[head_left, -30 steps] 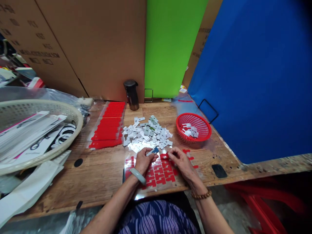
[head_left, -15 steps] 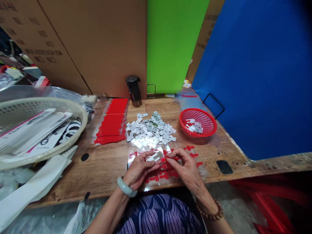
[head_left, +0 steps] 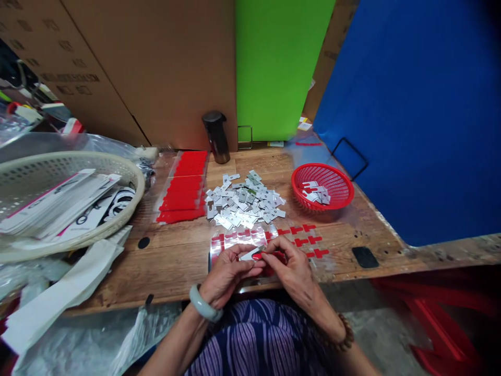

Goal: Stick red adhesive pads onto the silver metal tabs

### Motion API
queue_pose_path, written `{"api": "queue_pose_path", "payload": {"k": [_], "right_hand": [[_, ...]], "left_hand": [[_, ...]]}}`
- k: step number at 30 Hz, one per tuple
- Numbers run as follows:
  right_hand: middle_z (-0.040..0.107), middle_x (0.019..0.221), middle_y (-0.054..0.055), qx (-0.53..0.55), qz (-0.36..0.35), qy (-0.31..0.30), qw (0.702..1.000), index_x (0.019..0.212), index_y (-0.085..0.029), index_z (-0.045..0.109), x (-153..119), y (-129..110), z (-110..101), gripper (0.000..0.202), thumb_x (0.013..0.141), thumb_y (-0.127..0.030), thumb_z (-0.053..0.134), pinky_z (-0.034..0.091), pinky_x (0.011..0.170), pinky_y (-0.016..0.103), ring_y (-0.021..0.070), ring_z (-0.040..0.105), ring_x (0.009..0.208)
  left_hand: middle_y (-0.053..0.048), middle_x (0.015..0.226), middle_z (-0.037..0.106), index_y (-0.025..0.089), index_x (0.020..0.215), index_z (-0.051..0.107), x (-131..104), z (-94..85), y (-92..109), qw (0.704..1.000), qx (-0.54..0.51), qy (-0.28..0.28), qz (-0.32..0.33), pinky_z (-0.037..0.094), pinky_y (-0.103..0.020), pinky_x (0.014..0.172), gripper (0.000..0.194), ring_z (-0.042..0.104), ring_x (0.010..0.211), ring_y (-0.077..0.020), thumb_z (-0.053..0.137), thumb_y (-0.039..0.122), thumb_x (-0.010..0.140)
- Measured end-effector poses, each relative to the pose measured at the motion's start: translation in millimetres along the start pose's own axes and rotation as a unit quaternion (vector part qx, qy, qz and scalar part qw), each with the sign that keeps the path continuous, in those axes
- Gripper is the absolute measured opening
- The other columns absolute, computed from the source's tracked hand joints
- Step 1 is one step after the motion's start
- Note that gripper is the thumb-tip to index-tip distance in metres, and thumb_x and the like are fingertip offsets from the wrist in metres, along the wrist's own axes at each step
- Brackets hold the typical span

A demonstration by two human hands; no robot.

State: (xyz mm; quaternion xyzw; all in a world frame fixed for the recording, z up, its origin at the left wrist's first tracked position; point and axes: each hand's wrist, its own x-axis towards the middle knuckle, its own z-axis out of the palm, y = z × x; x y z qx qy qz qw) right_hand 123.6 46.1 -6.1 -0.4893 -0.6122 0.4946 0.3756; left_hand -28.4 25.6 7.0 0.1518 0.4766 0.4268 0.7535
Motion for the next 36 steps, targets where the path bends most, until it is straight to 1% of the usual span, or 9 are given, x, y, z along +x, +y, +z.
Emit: {"api": "queue_pose_path", "payload": {"k": [6,10,23,30,36], "right_hand": [[0.055,0.069,-0.003,-0.010,0.003,0.003,1.000,0.071,-0.019,0.052,-1.1,-3.3,-1.9,0.008,0.078,-0.017,0.054,0.041,0.059,0.022,0.0117,0.053,0.065],[0.054,0.068,-0.003,-0.003,-0.001,0.004,1.000,0.070,-0.019,0.051,-1.2,-4.7,-1.3,0.009,0.078,-0.017,0.054,0.040,0.059,0.022,0.0114,0.052,0.064],[0.055,0.069,-0.003,-0.025,-0.011,0.013,1.000,0.071,-0.019,0.051,-0.6,1.1,1.2,0.007,0.077,-0.016,0.053,0.041,0.058,0.021,0.0115,0.053,0.064],[0.056,0.071,-0.002,-0.029,-0.018,0.016,0.999,0.073,-0.020,0.052,-2.5,0.6,2.0,0.007,0.078,-0.016,0.051,0.041,0.059,0.021,0.0118,0.053,0.065],[0.056,0.071,-0.002,-0.033,-0.017,0.016,0.999,0.073,-0.020,0.052,-2.4,0.8,2.7,0.007,0.078,-0.015,0.050,0.041,0.060,0.022,0.0125,0.053,0.066]], "left_hand": [[-0.011,0.077,0.072,0.008,0.099,0.053,0.2,0.0,0.3,1.000,0.004,-0.005,0.002,0.054,-0.021,0.071,0.034,0.069,0.071,-0.0156,0.061,-0.003,0.068],[-0.010,0.076,0.072,0.009,0.098,0.052,-0.9,1.1,0.6,1.000,-0.001,-0.003,-0.004,0.054,-0.021,0.071,0.035,0.070,0.070,-0.0152,0.062,-0.003,0.067],[-0.009,0.079,0.071,0.009,0.098,0.054,0.0,0.1,1.4,1.000,0.003,-0.003,-0.001,0.055,-0.021,0.071,0.034,0.070,0.071,-0.0159,0.062,-0.003,0.067],[-0.007,0.076,0.071,0.011,0.095,0.055,-1.5,2.4,3.6,1.000,0.004,0.006,-0.006,0.054,-0.023,0.070,0.034,0.069,0.069,-0.0155,0.066,-0.001,0.065],[-0.008,0.076,0.072,0.010,0.096,0.056,-2.1,2.7,3.4,1.000,0.005,0.010,-0.005,0.054,-0.023,0.071,0.034,0.069,0.069,-0.0152,0.066,-0.001,0.065]]}}
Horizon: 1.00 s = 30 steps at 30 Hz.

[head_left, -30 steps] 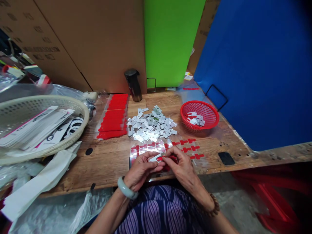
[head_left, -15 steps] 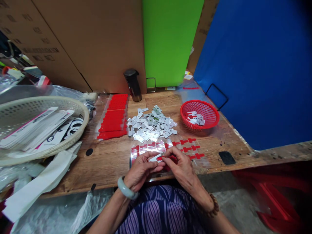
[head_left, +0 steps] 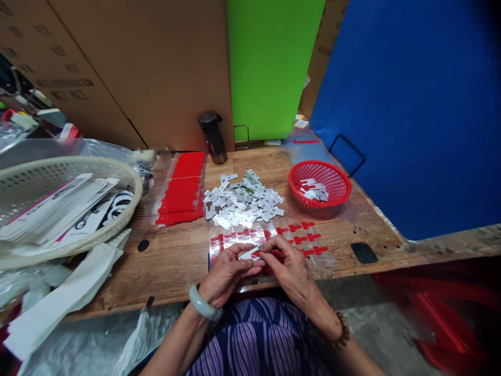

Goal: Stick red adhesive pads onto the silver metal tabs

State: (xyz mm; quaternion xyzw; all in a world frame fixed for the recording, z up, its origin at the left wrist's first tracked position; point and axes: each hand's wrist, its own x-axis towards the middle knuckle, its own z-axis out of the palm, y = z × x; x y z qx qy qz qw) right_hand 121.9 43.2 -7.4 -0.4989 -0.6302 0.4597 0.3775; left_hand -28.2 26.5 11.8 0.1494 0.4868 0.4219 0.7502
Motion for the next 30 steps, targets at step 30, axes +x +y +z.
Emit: {"api": "queue_pose_path", "payload": {"k": [30], "right_hand": [[0.054,0.067,-0.003,0.015,0.010,0.010,1.000,0.069,-0.020,0.051,-0.6,-5.7,1.0,0.010,0.078,-0.016,0.052,0.040,0.058,0.021,0.0115,0.052,0.062]], "left_hand": [[-0.008,0.081,0.071,0.010,0.095,0.058,1.2,-1.6,0.7,1.000,-0.007,-0.011,-0.004,0.055,-0.020,0.069,0.033,0.069,0.070,-0.0151,0.068,0.000,0.065]]}}
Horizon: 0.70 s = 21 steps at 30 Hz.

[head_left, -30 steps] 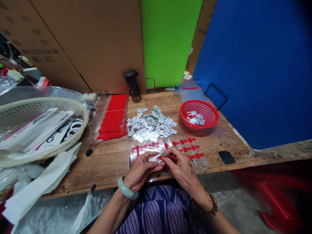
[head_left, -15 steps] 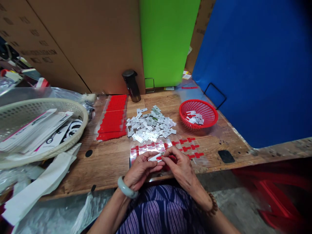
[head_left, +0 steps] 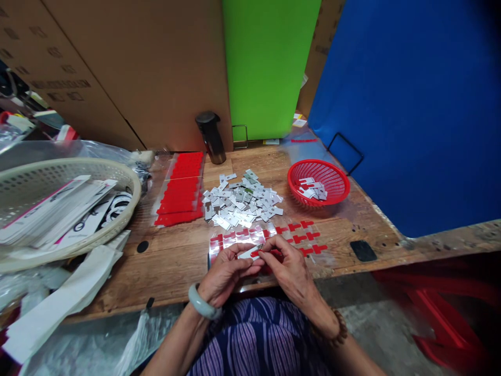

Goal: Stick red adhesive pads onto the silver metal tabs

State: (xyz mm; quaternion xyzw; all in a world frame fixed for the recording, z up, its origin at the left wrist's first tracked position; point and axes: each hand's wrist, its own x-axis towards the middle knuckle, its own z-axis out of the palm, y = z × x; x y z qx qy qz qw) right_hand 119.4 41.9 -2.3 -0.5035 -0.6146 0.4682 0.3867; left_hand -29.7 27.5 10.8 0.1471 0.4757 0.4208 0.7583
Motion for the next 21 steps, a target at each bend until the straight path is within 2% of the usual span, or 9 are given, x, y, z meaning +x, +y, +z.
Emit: {"api": "queue_pose_path", "payload": {"k": [9,15,18,21], "right_hand": [[0.054,0.066,-0.004,0.012,0.007,-0.004,1.000,0.070,-0.020,0.052,1.2,3.2,2.9,0.009,0.078,-0.016,0.051,0.040,0.057,0.021,0.0111,0.051,0.061],[0.055,0.067,-0.003,0.032,0.037,0.001,0.999,0.069,-0.020,0.052,-1.1,3.5,9.2,0.009,0.078,-0.018,0.052,0.042,0.060,0.022,0.0117,0.053,0.062],[0.056,0.070,-0.002,0.046,0.049,0.004,0.998,0.069,-0.020,0.052,-3.0,3.9,13.6,0.008,0.077,-0.019,0.053,0.043,0.061,0.023,0.0126,0.054,0.065],[0.055,0.071,-0.001,0.030,0.032,0.020,0.999,0.067,-0.020,0.052,-3.8,2.7,14.6,0.010,0.075,-0.016,0.054,0.042,0.065,0.025,0.0147,0.053,0.071]], "left_hand": [[-0.011,0.080,0.072,0.010,0.094,0.057,1.8,-0.2,-2.7,0.999,0.025,0.034,0.009,0.054,-0.019,0.066,0.031,0.069,0.071,-0.0156,0.072,0.011,0.067],[-0.007,0.072,0.071,0.011,0.090,0.060,4.0,-2.0,-8.5,0.989,0.097,0.064,0.087,0.054,-0.023,0.066,0.032,0.068,0.064,-0.0149,0.075,0.022,0.063],[-0.004,0.069,0.070,0.012,0.087,0.062,3.6,-0.8,-9.1,0.980,0.130,0.084,0.127,0.052,-0.022,0.064,0.029,0.066,0.060,-0.0126,0.074,0.022,0.063],[-0.002,0.068,0.069,0.012,0.087,0.062,3.8,-0.2,-9.7,0.974,0.146,0.090,0.146,0.052,-0.020,0.061,0.027,0.065,0.059,-0.0114,0.073,0.020,0.064]]}}
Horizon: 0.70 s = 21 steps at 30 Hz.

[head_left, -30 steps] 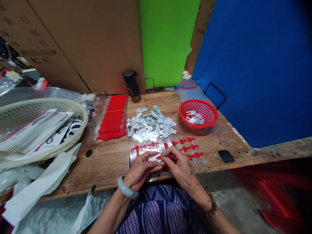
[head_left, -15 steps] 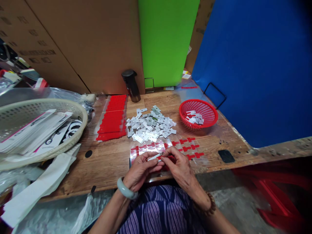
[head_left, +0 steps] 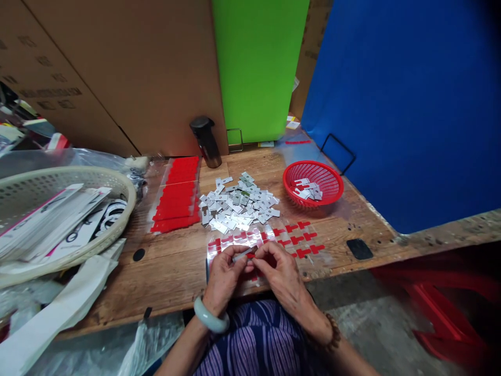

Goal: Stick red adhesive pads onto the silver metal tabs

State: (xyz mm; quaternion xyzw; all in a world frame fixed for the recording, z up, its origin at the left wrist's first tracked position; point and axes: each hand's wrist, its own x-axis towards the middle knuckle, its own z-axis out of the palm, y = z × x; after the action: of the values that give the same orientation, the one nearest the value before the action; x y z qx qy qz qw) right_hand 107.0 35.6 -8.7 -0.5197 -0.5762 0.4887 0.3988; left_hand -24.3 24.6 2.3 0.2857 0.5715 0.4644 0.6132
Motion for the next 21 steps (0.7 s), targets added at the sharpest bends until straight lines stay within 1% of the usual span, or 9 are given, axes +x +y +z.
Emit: {"api": "queue_pose_path", "payload": {"k": [2,4,8,14,21], "right_hand": [[0.055,0.075,0.000,-0.020,-0.021,0.020,0.999,0.065,-0.020,0.052,0.4,-1.7,-2.0,0.011,0.074,-0.014,0.055,0.042,0.069,0.026,0.0163,0.053,0.078],[0.055,0.077,0.001,-0.035,-0.030,0.025,0.999,0.065,-0.020,0.053,1.5,-3.4,-5.4,0.011,0.074,-0.014,0.055,0.041,0.070,0.027,0.0168,0.052,0.080],[0.054,0.070,-0.001,-0.039,-0.015,-0.011,0.999,0.071,-0.020,0.053,4.8,-4.1,-12.0,0.008,0.077,-0.015,0.050,0.040,0.064,0.025,0.0145,0.050,0.068],[0.053,0.069,-0.001,-0.072,-0.028,-0.035,0.996,0.073,-0.020,0.050,9.8,-1.9,-14.7,0.009,0.079,-0.014,0.045,0.038,0.060,0.024,0.0138,0.049,0.066],[0.053,0.069,-0.001,-0.137,-0.045,-0.032,0.989,0.074,-0.019,0.048,11.5,-3.7,-12.6,0.008,0.080,-0.013,0.046,0.036,0.061,0.024,0.0133,0.048,0.064]], "left_hand": [[-0.003,0.070,0.070,0.012,0.088,0.061,0.2,0.0,-0.7,1.000,0.002,-0.007,-0.004,0.052,-0.021,0.062,0.027,0.066,0.060,-0.0119,0.072,0.021,0.065],[-0.005,0.072,0.071,0.011,0.090,0.060,0.6,-0.2,-1.4,1.000,-0.002,-0.019,-0.020,0.053,-0.023,0.065,0.029,0.067,0.063,-0.0136,0.072,0.022,0.066],[-0.009,0.073,0.072,0.010,0.093,0.058,1.8,-0.7,-3.0,0.998,-0.019,-0.035,-0.044,0.054,-0.025,0.067,0.035,0.069,0.065,-0.0166,0.073,0.023,0.065],[-0.011,0.070,0.072,0.010,0.096,0.055,3.9,-3.5,-6.1,0.993,-0.065,-0.044,-0.089,0.054,-0.025,0.068,0.035,0.069,0.065,-0.0170,0.073,0.017,0.066],[-0.011,0.071,0.072,0.010,0.098,0.054,2.4,-4.9,-5.6,0.991,-0.081,-0.042,-0.102,0.055,-0.024,0.068,0.033,0.069,0.065,-0.0163,0.069,0.012,0.069]]}}
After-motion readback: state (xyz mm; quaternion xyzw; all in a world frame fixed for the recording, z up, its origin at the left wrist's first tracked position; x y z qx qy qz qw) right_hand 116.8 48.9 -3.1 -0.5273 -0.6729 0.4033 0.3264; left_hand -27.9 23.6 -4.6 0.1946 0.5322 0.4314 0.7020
